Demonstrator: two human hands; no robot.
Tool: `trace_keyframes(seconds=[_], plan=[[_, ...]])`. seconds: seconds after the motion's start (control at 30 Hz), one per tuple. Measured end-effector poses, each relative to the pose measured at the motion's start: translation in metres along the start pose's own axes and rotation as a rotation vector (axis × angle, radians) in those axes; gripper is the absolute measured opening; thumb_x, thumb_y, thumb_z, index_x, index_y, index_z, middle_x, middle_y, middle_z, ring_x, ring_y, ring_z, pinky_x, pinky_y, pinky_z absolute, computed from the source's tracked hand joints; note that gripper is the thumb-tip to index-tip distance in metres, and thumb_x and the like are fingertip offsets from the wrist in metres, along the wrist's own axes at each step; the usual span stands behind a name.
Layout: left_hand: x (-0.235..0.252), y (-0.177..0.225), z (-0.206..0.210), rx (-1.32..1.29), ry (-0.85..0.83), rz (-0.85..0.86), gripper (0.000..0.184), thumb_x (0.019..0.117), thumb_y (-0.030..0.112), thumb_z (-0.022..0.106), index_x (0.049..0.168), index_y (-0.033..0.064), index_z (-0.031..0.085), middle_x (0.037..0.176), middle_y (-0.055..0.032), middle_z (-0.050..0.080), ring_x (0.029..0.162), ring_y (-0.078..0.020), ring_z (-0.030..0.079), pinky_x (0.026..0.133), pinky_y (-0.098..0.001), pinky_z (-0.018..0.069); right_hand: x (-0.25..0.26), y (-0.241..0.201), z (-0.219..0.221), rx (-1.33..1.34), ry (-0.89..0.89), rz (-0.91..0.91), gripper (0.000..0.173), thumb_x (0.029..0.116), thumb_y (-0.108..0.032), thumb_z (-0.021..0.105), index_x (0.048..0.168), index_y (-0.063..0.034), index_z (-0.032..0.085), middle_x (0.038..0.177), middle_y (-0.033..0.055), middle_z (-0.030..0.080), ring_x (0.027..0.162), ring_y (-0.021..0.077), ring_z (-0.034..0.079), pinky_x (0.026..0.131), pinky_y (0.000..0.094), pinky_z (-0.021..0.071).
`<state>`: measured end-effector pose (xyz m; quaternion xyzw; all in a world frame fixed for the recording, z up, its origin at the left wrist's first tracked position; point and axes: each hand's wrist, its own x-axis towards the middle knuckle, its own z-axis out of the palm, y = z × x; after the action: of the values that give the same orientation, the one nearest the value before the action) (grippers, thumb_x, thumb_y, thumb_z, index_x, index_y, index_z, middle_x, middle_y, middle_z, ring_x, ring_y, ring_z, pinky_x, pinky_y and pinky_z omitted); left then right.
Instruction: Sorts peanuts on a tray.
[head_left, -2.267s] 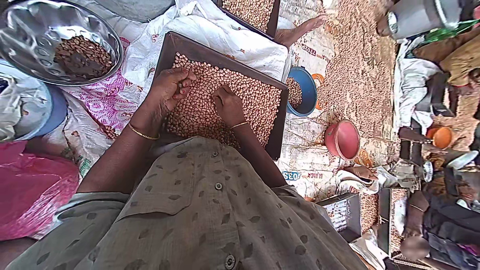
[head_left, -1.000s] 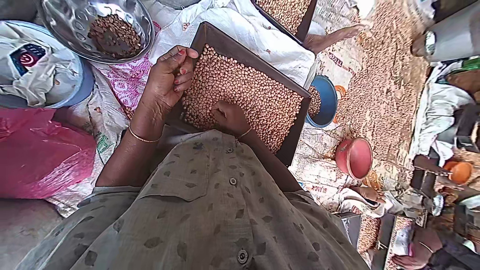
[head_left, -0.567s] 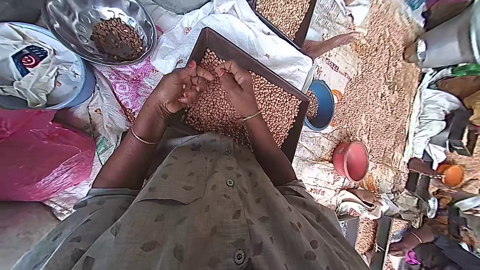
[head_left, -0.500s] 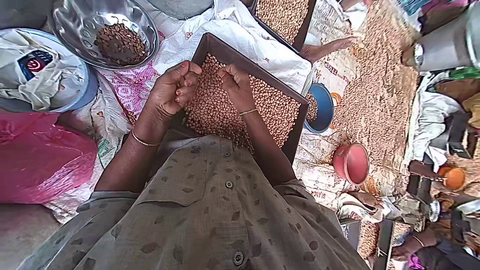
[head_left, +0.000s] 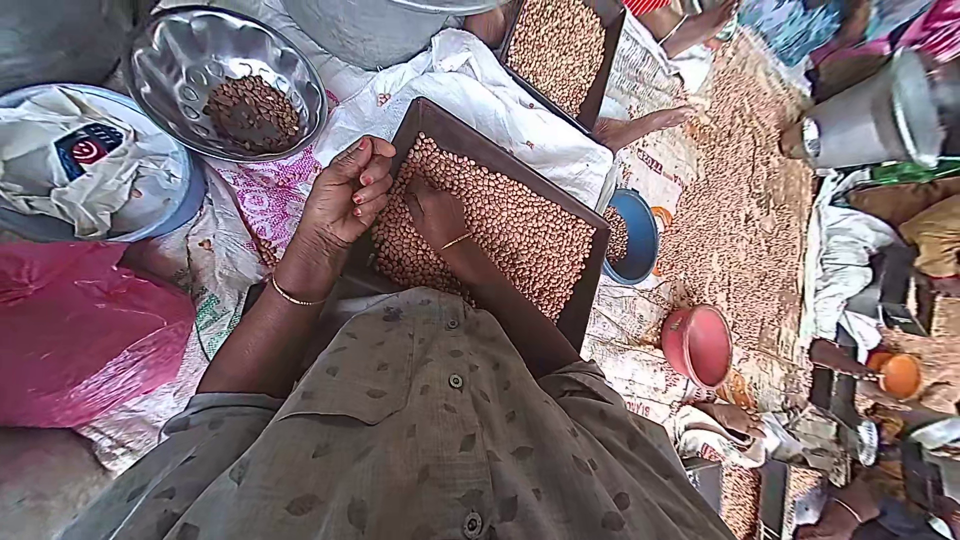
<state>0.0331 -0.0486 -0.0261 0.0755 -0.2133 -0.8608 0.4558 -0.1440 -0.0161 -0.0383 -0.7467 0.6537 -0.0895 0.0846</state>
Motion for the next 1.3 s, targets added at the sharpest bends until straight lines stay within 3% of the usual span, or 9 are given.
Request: trace_keyframes(seconds=[0.37,0.6,0.77,0.83,0.93,1.1,1.17,1.27,1.3], plan=[[-0.001,-0.001,0.001,0.046,0.010,0.025,0.041,0.1126,0.024,0.024,0.107,0.0103,0.063,0.064,0.0079,0.048,0.044,0.0008,0.041,0.040,-0.0113,0.0356,0.010,0.023,-0.006,0.390,-0.013,0.053,0.021,0.1012,-0.013,0.058,0.109,0.0014,0.072,0.095,0.0184,0.073,0.087,0.0315,0.071,0.082,0.0519,0.0564],[0.000,0.000,-0.001,0.022,0.023,0.021,0.040,0.1127,0.024,0.024,0.108,0.0114,0.062,0.065,0.0083,0.048,0.043,0.0011,0.041,0.039,-0.0108,0.0356,0.005,-0.013,-0.005,-0.079,-0.130,0.048,0.029,0.1052,-0.020,0.049,0.114,-0.0015,0.069,0.090,0.0200,0.072,0.086,0.0396,0.073,0.070,0.0553,0.0560],[0.000,0.000,0.003,0.097,0.020,0.017,0.043,0.1123,0.024,0.022,0.108,0.0115,0.063,0.065,0.0088,0.048,0.044,0.0016,0.040,0.039,-0.0108,0.0341,0.009,0.002,-0.011,0.124,-0.205,0.089,0.028,0.1023,-0.016,0.054,0.120,-0.0030,0.071,0.106,0.0197,0.074,0.098,0.0392,0.072,0.085,0.0596,0.0547],[0.000,-0.001,0.006,0.175,0.060,0.003,0.049,0.1122,0.027,0.017,0.113,0.0106,0.063,0.067,0.0084,0.049,0.044,0.0015,0.039,0.039,-0.0107,0.0329,0.005,0.012,-0.008,0.302,-0.053,0.080,0.024,0.0997,-0.013,0.057,0.112,0.0008,0.072,0.095,0.0183,0.074,0.086,0.0335,0.072,0.079,0.0539,0.0564],[0.002,-0.005,0.014,0.353,0.161,-0.055,0.057,0.1127,0.037,0.010,0.129,0.0114,0.058,0.075,0.0072,0.056,0.044,0.0020,0.037,0.038,-0.0108,0.0300,0.009,0.011,-0.029,0.786,0.172,-0.006,0.014,0.0972,-0.002,0.061,0.106,0.0069,0.069,0.082,0.0087,0.069,0.067,0.0052,0.060,0.065,0.0229,0.0527],[0.005,-0.004,0.018,0.389,0.197,-0.086,0.058,0.1128,0.037,0.009,0.124,0.0120,0.059,0.075,0.0064,0.058,0.042,0.0026,0.035,0.037,-0.0105,0.0292,0.035,0.005,-0.071,1.029,0.126,-0.102,0.016,0.1001,0.000,0.057,0.110,0.0072,0.066,0.080,0.0007,0.064,0.060,-0.0015,0.049,0.056,0.0161,0.0431],[0.002,-0.001,0.012,0.257,0.162,-0.044,0.052,0.1129,0.030,0.014,0.110,0.0115,0.062,0.070,0.0079,0.053,0.042,0.0034,0.035,0.037,-0.0094,0.0304,0.053,0.021,-0.057,0.757,0.145,-0.035,0.015,0.1017,-0.005,0.056,0.104,0.0048,0.067,0.075,0.0034,0.061,0.060,0.0049,0.050,0.058,0.0226,0.0445],[-0.014,0.001,0.024,0.109,0.180,0.023,0.039,0.1132,0.029,0.025,0.099,0.0134,0.058,0.066,0.0088,0.042,0.041,0.0031,0.030,0.036,-0.0091,0.0262,0.068,0.024,-0.036,0.237,-0.023,0.130,0.023,0.1025,-0.015,0.056,0.112,-0.0020,0.073,0.100,0.0164,0.074,0.094,0.0309,0.072,0.087,0.0512,0.0561],[-0.017,0.000,0.029,0.086,0.193,0.030,0.037,0.1131,0.030,0.027,0.098,0.0137,0.057,0.066,0.0091,0.040,0.040,0.0030,0.028,0.036,-0.0090,0.0247,0.068,0.017,-0.031,0.105,-0.061,0.182,0.024,0.1037,-0.019,0.054,0.114,-0.0054,0.072,0.103,0.0171,0.075,0.100,0.0349,0.072,0.087,0.0555,0.0552]])
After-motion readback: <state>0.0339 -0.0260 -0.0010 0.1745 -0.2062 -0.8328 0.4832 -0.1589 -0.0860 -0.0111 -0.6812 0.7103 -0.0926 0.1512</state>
